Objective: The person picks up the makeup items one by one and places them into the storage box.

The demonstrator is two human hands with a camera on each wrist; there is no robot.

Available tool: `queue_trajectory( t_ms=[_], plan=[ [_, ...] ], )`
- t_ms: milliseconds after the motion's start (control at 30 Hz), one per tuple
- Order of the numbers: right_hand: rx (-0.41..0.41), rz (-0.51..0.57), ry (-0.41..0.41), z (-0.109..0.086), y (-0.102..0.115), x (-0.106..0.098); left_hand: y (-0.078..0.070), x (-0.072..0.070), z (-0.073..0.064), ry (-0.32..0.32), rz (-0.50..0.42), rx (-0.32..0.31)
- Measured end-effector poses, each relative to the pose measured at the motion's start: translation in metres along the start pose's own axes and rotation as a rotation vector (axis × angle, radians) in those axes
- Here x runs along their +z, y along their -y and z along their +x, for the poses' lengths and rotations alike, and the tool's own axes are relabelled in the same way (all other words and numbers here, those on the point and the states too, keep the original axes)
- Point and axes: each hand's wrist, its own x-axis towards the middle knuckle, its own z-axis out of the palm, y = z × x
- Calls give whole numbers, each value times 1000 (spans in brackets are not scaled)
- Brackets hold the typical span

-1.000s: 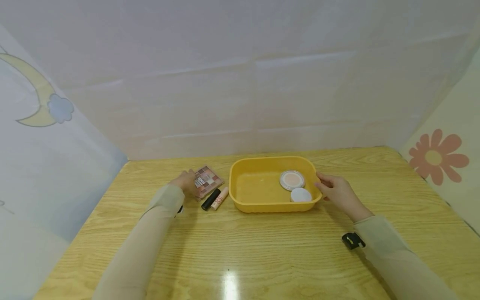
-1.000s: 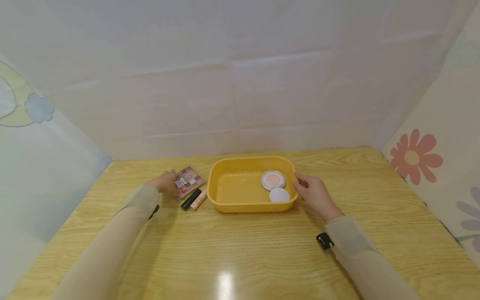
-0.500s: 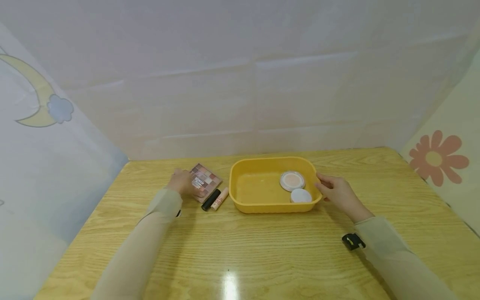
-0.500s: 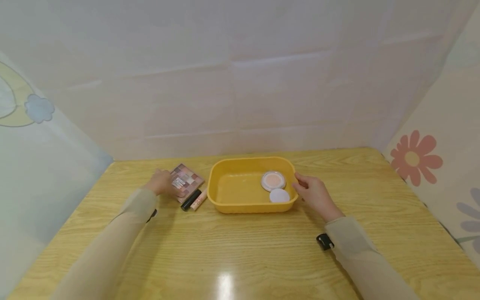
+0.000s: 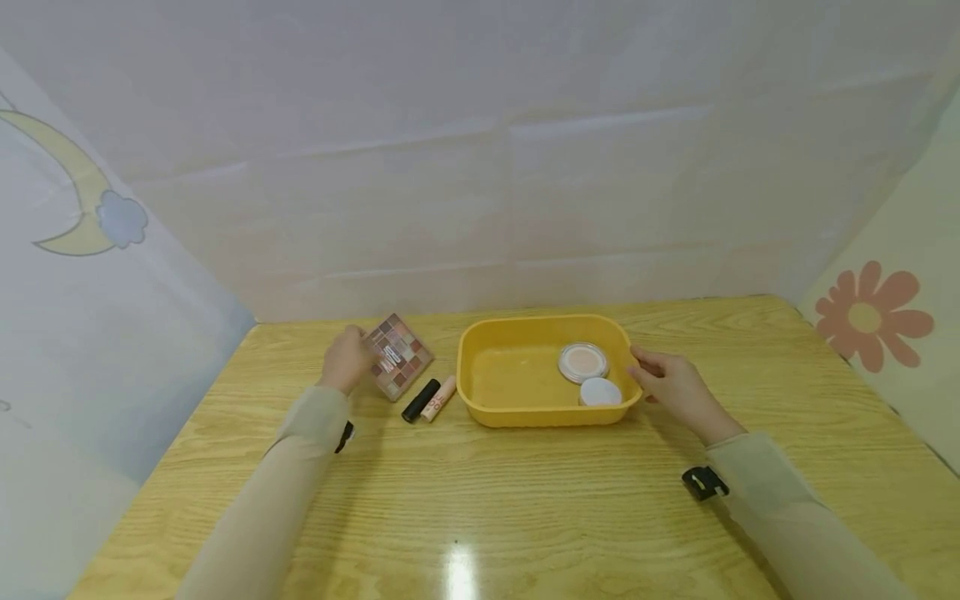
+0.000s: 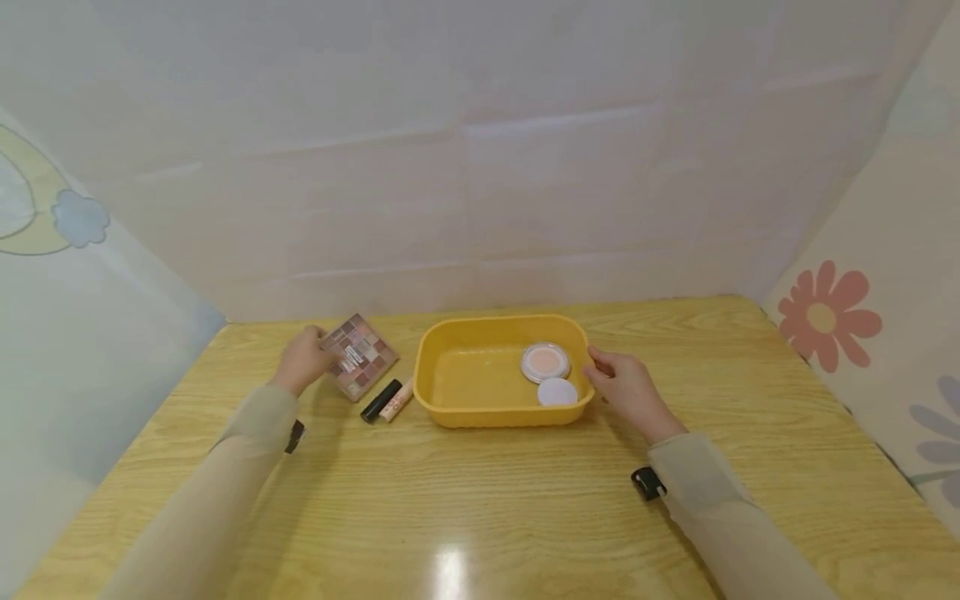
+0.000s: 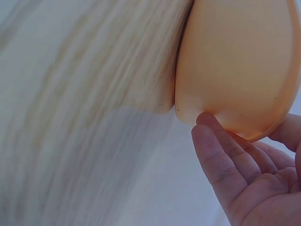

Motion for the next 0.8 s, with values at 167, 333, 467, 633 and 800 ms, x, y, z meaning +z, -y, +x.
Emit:
queue_trajectory(
  t_ms=[167,333,467,633,800],
  plan=[
    [-2,3,-1,1,1,0,0,-5,-5,-8,-140,-39],
    [-4,3,-4,2,1,0,3,-8,-10,-48,-278,-93],
    [-1,6,-2,3,0,1,6,-8,-17,-82,-424,-159],
    [2,2,1,2,0,1,8,-9,-26,-102,-602,-212],
    [-4,-6,-7,1,0,0,9,-11,-32,-88,-734,-234]
  ],
)
